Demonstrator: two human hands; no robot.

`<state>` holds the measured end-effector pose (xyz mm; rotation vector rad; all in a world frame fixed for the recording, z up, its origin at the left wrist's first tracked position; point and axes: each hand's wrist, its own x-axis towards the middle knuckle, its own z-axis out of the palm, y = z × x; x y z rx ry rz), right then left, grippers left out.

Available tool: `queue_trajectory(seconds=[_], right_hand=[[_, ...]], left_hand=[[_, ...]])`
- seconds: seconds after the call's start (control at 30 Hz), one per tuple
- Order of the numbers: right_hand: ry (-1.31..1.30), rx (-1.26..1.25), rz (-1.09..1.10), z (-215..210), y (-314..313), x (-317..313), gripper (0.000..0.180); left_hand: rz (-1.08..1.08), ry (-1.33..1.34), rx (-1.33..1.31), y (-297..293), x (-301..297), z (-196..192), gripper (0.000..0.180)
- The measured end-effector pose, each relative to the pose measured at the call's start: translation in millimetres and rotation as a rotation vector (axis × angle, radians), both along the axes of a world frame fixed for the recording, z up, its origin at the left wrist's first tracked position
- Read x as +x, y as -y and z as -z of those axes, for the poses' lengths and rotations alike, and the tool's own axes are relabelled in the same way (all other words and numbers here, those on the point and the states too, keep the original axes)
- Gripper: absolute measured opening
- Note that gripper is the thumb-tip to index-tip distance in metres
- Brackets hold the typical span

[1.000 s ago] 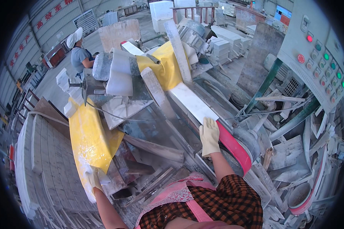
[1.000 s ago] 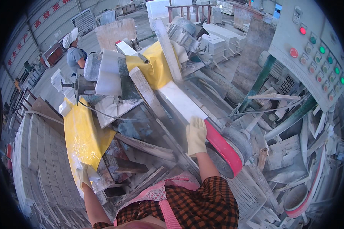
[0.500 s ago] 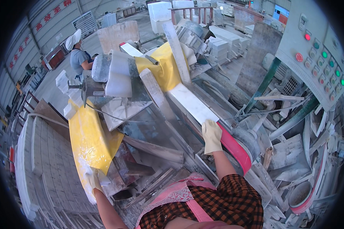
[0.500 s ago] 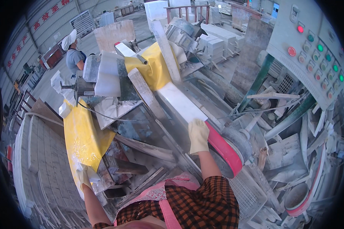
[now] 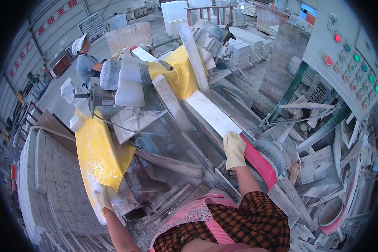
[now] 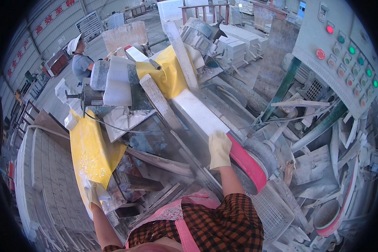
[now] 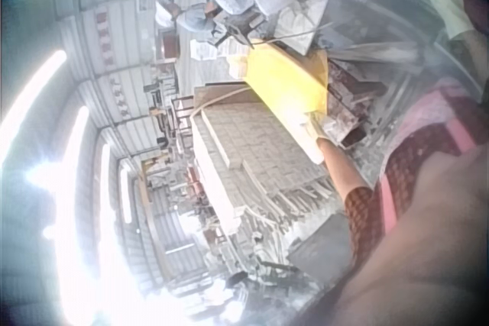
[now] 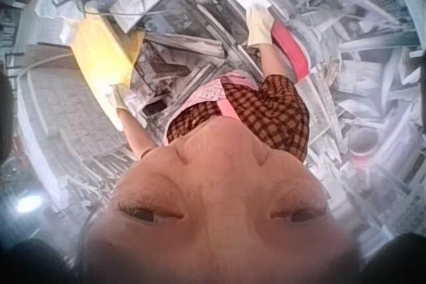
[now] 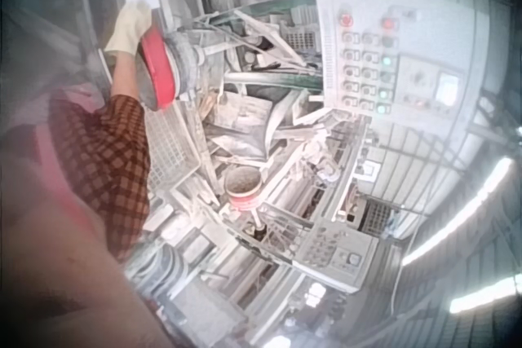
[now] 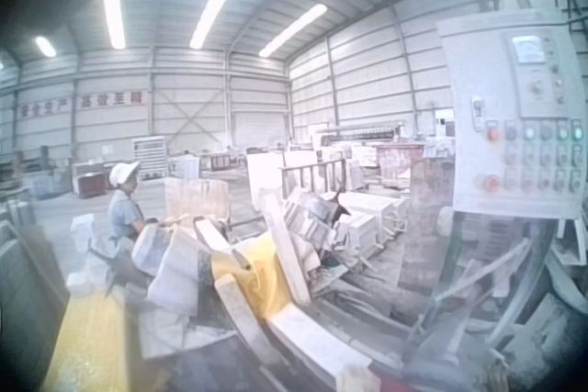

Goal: The person repeatedly picks white rectangular blocks from a stack and places them onto a yellow conveyor belt, then guides them into a machine. The person also adjusts the belt and repositions blocks to keep the feed steady.

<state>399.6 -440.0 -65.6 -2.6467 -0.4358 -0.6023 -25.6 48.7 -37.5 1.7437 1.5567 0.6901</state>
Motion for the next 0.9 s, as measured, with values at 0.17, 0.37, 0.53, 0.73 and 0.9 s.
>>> queue_trajectory(seconds=[0.17, 0.37, 0.53, 0.73, 0.9], right_hand=[[0.009, -0.004, 0.013, -5.2, 2.0, -1.3, 0.027], [-0.164, -0.054, 0.059, -21.8, 4.7, -4.6, 0.033], [-0.249, -0.081, 0.090, -38.0, 5.8, -3.7, 0.036], [-0.178, -0.060, 0.081, -41.9, 6.8, -2.9, 0.035], [-0.125, -0.046, 0.067, -36.9, 9.4, -4.3, 0.032]], left_hand=[[0.001, 0.070, -0.085, 8.8, 4.0, -10.6, 0.085], [0.013, 0.061, -0.109, 5.7, 4.0, -10.6, 0.081], [-0.005, 0.090, -0.078, 2.6, 3.0, -4.1, 0.079], [-0.010, 0.091, -0.059, 11.7, 5.3, -12.1, 0.075], [-0.009, 0.046, -0.043, 16.5, 7.8, -19.6, 0.073]])
